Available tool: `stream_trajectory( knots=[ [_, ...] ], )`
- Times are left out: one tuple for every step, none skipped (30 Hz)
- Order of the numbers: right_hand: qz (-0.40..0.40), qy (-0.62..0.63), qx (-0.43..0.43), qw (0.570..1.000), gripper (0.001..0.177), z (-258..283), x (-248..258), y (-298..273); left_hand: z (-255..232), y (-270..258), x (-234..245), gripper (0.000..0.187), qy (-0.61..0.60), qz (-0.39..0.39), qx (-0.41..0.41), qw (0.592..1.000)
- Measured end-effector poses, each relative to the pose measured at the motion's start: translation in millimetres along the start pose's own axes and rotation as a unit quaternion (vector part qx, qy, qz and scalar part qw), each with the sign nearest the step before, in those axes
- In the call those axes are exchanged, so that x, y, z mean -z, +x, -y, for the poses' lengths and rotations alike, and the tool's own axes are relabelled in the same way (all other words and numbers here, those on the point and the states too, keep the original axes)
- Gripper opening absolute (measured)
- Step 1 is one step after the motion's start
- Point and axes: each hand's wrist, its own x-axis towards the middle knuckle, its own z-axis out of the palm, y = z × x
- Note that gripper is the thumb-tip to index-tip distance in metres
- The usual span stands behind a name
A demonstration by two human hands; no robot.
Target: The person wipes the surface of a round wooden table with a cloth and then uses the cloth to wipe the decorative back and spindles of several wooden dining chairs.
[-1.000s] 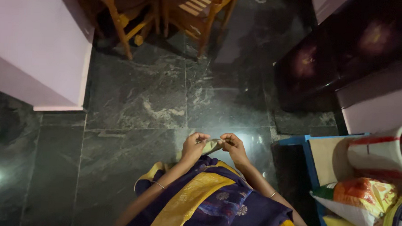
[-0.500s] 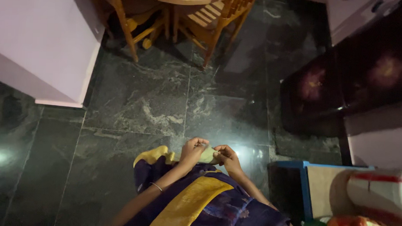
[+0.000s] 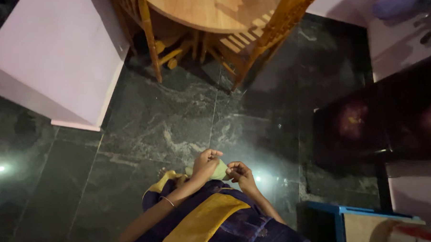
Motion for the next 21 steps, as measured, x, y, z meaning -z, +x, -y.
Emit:
stream_trajectory(
  knots=[
    [-0.001,-0.001,0.001,1.0,0.02,4.4,-3.6,13.1,-2.9,13.3,7.9,0.026,-0.001,0.001,-0.001,1.0],
    [-0.001,0.004,0.006,1.0,0.02,7.5,-9.2,23.5,-5.9,23.2,17.2,0.025,0.004,-0.001,-0.015,1.0],
    [-0.002,0.009,0.011,1.0,0.02,11.8,-15.0,33.6,-10.5,32.4,25.9,0.025,0.008,-0.003,-0.029,1.0],
    [-0.001,0.012,0.01,1.0,0.02,17.8,-22.4,44.6,-16.3,40.4,37.4,0.025,0.011,-0.003,-0.027,1.0],
    [-0.021,0.005,0.001,1.0,0.02,26.5,-27.4,56.0,-23.3,47.3,48.9,0.024,0.037,-0.009,-0.004,0.999],
    [-0.041,-0.002,-0.006,0.999,0.02,36.6,-33.5,69.0,-31.7,55.9,60.7,0.022,0.064,-0.014,0.016,0.998],
    [-0.042,0.002,-0.006,0.999,0.02,46.2,-40.7,80.8,-39.4,64.7,73.6,0.022,0.067,-0.013,0.016,0.998],
    [-0.053,0.001,-0.005,0.999,0.02,54.4,-44.4,87.6,-44.8,71.3,83.4,0.023,0.072,0.0,0.05,0.996],
    [-0.064,0.0,-0.004,0.998,0.021,61.0,-49.8,95.0,-47.8,78.0,92.8,0.023,0.077,0.012,0.083,0.993],
    [-0.067,0.001,-0.007,0.998,0.021,65.8,-56.5,103.2,-48.7,85.4,101.4,0.023,0.078,0.016,0.085,0.993],
    [-0.068,0.005,-0.006,0.998,0.023,69.1,-63.0,111.4,-48.1,93.7,109.7,0.023,0.056,0.007,0.065,0.996],
    [-0.069,0.01,-0.004,0.998,0.026,70.6,-71.0,119.6,-46.5,101.6,118.6,0.023,0.034,-0.002,0.043,0.998],
    [-0.072,0.012,-0.006,0.997,0.026,70.6,-78.8,127.1,-43.9,108.2,126.4,0.023,0.037,0.001,0.044,0.998],
    [-0.066,0.015,-0.009,0.998,0.023,69.2,-86.1,133.9,-40.6,114.2,133.1,0.023,0.022,0.006,0.051,0.998],
    [-0.061,0.018,-0.013,0.998,0.021,67.3,-92.8,140.7,-37.0,120.5,138.8,0.024,0.008,0.011,0.057,0.998],
    [-0.065,0.02,-0.015,0.998,0.021,65.2,-97.7,146.5,-33.7,127.0,141.0,0.024,0.009,0.016,0.058,0.998],
    [-0.066,0.015,-0.023,0.997,0.021,62.8,-103.1,151.8,-30.5,133.4,141.9,0.023,-0.001,0.023,0.047,0.999],
    [-0.068,0.01,-0.029,0.997,0.021,61.2,-108.2,157.7,-27.8,141.1,143.2,0.022,-0.012,0.03,0.036,0.999],
    [-0.073,0.012,-0.031,0.997,0.021,60.3,-112.6,163.6,-25.8,149.4,144.2,0.022,-0.011,0.035,0.036,0.999],
    [-0.066,0.078,-0.047,0.994,0.02,60.0,-115.8,168.2,-24.2,156.4,143.7,0.02,-0.004,0.044,0.019,0.999],
    [-0.06,0.143,-0.062,0.986,0.019,61.3,-117.3,172.5,-23.3,163.3,143.3,0.019,0.003,0.053,0.002,0.999]
  ],
)
